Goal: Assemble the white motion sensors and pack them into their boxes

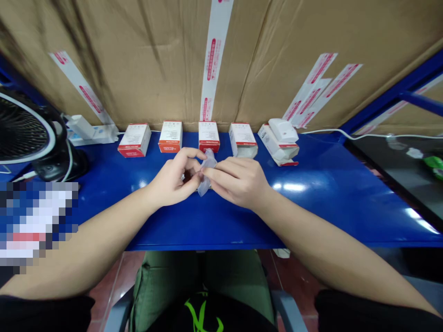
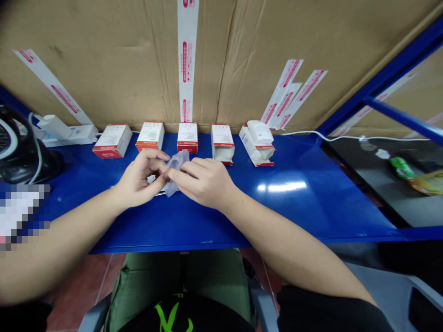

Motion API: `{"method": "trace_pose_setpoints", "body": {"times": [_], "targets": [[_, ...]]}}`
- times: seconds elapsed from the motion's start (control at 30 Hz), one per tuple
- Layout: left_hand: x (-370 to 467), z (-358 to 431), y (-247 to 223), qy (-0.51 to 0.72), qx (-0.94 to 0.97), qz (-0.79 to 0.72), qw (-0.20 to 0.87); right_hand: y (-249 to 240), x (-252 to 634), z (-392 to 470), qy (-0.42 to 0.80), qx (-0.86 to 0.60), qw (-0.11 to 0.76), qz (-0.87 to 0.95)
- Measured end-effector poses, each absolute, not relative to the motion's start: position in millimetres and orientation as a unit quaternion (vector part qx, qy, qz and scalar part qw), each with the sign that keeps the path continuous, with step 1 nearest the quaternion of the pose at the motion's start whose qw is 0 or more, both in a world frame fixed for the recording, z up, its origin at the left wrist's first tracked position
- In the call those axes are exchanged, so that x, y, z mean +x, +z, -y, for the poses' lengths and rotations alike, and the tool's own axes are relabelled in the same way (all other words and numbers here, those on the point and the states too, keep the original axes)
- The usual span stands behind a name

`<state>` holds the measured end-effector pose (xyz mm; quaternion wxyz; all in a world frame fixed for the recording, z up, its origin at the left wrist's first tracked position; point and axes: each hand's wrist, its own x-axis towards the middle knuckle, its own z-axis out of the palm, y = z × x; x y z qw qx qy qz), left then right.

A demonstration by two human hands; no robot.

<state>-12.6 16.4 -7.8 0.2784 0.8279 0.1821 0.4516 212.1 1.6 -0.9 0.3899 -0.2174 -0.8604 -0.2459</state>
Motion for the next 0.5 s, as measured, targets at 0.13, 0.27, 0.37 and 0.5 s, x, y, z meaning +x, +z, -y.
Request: {"method": "trace_pose_setpoints", "body": {"times": [0.13, 0.27, 0.37, 0.5], "targets": [[-14.6, -16.9, -6.9, 0.467, 0.833, -0.212, 0.208, 1.1, 215.2, -1.3, -0.234, -0.220, 0.384, 0.866], [-19.1, -20.5, -5.0, 0.517, 0.803, -0.261, 0.138, 4.4, 223.0, -2.1, -0.219, -0.233, 0.360, 0.876], [-20.0, -21.7, -3.9, 0.534, 0.792, -0.274, 0.107, 8.1, 225.5, -1.4, -0.199, -0.245, 0.345, 0.884], [-17.5, -17.9, -2.9, 0.530, 0.806, -0.249, 0.084, 10.0, 220.6, 1.5, -0.188, -0.252, 0.346, 0.884]]}}
